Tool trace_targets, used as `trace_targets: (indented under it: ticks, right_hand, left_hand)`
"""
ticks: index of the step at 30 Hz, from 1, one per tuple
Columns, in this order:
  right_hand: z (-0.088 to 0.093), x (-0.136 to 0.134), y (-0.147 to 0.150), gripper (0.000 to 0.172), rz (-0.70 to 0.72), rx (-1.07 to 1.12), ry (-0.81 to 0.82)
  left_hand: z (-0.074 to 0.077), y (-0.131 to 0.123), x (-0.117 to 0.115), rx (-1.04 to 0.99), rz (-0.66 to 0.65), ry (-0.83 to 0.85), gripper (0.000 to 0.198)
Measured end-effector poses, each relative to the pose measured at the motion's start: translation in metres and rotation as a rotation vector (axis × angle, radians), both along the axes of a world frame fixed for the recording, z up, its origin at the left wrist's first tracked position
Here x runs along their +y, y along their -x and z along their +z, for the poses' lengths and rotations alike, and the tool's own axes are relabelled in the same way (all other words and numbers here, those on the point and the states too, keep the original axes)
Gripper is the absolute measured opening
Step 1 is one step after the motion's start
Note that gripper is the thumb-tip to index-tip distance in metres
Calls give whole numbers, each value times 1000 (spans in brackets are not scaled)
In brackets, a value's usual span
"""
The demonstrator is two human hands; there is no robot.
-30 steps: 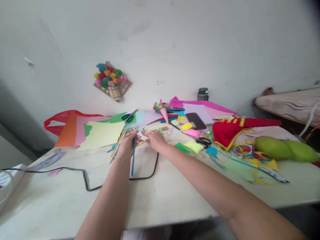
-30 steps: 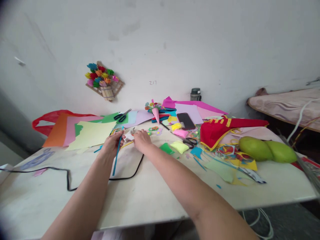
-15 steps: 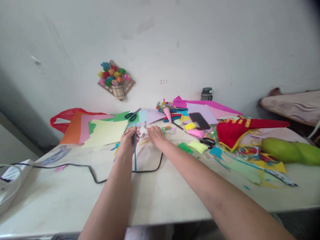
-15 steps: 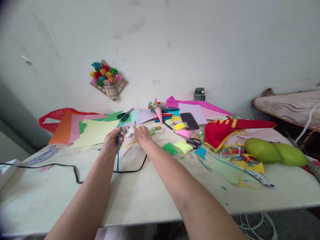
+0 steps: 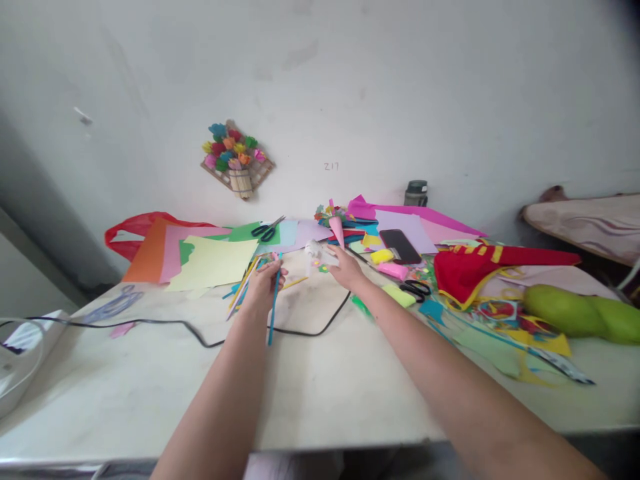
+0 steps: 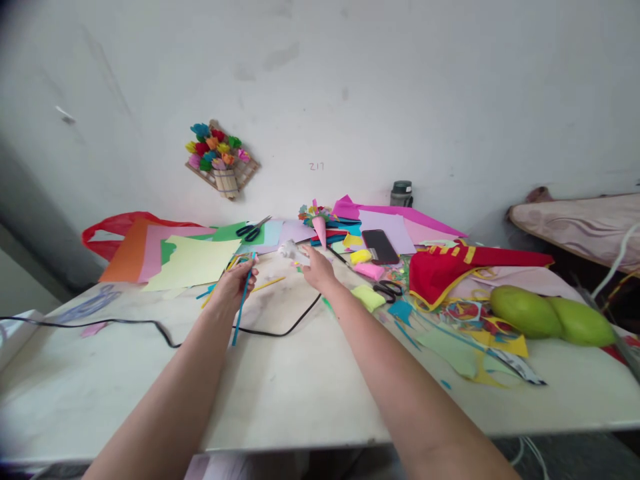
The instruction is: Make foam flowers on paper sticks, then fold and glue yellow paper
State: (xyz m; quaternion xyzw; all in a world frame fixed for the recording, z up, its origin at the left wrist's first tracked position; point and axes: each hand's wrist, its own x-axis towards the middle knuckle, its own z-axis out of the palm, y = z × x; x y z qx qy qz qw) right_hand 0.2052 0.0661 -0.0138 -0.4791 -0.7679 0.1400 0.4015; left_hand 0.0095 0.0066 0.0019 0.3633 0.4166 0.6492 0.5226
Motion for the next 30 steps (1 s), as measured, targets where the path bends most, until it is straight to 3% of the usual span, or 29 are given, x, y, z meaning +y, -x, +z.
trace_targets:
  ticks: [6,12,23,26,30]
  right_hand:
    - [-4,-6,-7,46,34,361,167]
    - [4,-27,-8,28,150,614,399]
    - [10,-45,-5,25,422,731,545]
    - [3,-43,0,23,358,765,627]
    - [0,-36,-5,17,121,791,659]
  left_hand:
    - [-19,-4,7,158,-129,87,22]
    - [-22,-10,5,254,-224,33,24]
    - [-22,-11,3,260,-251,28,25]
    - [-22,-10,3,256,-249,22,26]
    - [-23,-10,3,246,-228,18,26]
